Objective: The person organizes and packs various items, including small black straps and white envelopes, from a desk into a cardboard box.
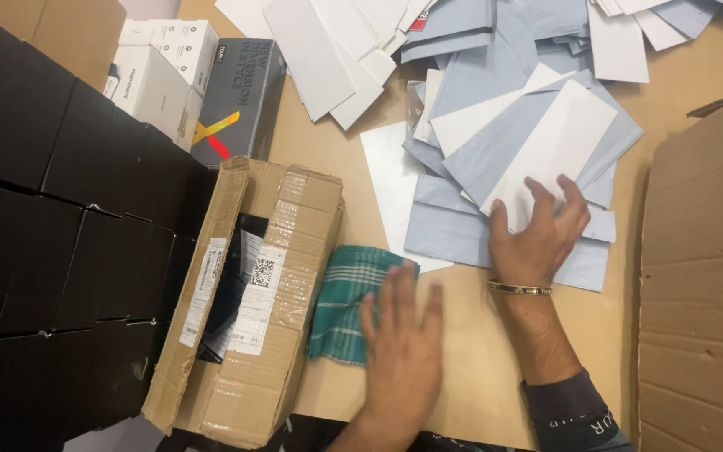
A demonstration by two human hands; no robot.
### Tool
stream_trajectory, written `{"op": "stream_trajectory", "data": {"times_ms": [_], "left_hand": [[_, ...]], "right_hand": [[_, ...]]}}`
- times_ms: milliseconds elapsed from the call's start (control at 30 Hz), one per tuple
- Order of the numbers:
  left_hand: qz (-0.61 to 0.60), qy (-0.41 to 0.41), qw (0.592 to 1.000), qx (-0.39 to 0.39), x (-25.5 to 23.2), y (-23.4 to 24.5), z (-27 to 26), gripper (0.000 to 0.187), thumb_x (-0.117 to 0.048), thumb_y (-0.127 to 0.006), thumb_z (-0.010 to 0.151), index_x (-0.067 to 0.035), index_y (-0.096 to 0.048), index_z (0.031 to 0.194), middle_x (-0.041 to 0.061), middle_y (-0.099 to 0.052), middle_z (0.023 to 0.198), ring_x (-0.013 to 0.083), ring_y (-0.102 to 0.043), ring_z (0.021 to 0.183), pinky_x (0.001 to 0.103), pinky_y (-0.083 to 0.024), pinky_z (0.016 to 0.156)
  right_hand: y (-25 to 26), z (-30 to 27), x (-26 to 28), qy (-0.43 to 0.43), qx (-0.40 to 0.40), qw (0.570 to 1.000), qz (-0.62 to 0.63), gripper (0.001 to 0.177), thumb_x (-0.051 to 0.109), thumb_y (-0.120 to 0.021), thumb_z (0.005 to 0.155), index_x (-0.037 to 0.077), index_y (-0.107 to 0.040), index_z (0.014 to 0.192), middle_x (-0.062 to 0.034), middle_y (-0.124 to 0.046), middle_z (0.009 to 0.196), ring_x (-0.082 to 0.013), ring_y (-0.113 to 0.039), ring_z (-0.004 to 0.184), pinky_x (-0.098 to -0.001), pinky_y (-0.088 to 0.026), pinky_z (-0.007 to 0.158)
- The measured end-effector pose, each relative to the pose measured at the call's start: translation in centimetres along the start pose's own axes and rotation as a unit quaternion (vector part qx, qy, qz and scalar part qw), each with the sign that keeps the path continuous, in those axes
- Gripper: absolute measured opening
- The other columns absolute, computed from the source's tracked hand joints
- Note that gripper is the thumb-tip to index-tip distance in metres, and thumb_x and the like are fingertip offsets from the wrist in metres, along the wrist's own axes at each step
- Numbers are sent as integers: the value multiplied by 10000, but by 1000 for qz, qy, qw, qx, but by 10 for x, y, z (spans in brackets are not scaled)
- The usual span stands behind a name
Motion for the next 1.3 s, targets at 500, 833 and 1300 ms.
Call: {"op": "stream_trajectory", "data": {"times_ms": [500,833,1300], "left_hand": [[-17,-1,992,-122,3,-117,187,683,-411,-671,856,5,-529,1379,229,-440,1513,390,-363,1437,633,-316,1062],[-34,86,988,123,11,-132,183,648,-412,-612,1003,36,-522,1462,179,-534,1382,346,-464,1350,533,-350,1185],[-75,65,995,11,5,-119,185,560,-372,-677,919,10,-585,1318,189,-635,1030,364,-600,973,526,-437,879]], "right_hand": [[-27,17,-43,-41,14,999,-30,559,356,-855,805,149,-702,1302,-261,-455,1527,-492,-337,1465,-619,-306,1162],[-10,29,-26,-51,-3,996,70,528,205,-842,753,45,-697,1235,-180,-578,1409,-379,-609,1253,-451,-526,987],[-16,35,-36,-110,-9,993,28,540,233,-832,769,30,-657,1238,-191,-524,1434,-354,-605,1244,-461,-526,959]]}}
Point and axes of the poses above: each hand's wrist, its own z-axis towards the middle knuckle, its own y-axis out of the back of the hand, x = y × z, the point moved 7 cm from there along z, towards the middle knuckle
